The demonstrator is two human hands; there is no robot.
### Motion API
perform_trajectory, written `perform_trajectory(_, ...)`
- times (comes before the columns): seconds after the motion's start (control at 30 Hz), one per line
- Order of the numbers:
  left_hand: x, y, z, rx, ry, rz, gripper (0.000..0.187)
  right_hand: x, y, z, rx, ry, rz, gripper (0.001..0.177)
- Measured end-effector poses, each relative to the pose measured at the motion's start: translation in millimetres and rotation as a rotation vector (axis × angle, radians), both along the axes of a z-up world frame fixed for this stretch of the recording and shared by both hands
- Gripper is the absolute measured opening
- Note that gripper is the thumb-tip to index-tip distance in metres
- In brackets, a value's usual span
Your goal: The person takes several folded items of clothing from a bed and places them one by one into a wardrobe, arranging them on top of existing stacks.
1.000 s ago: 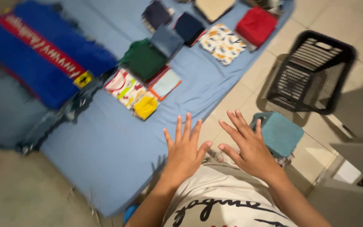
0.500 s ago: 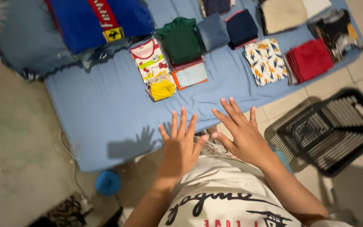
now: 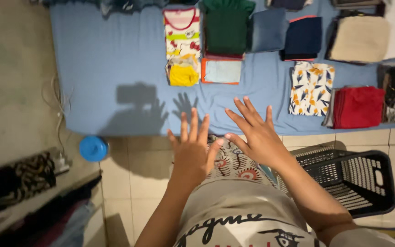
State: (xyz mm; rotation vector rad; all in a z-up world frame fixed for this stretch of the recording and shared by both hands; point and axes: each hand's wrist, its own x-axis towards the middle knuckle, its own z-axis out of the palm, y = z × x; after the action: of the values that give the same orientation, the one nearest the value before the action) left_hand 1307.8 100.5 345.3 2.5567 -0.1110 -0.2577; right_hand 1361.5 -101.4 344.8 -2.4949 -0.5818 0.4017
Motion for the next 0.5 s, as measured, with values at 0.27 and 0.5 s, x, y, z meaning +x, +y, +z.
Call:
perform_trajectory(0.27,30.3,14.1,-42.5,0.100,0.109,0.158,0.070,63.3,30.6,-42.5,-0.028,0.031,0.133,0.063)
perform_trajectory(0.5,103.8,36.5,-131.5,0.106,0.089,0.168,0.068,117.1,68.7,-118.9,-0.068,0.113,0.084,0.062)
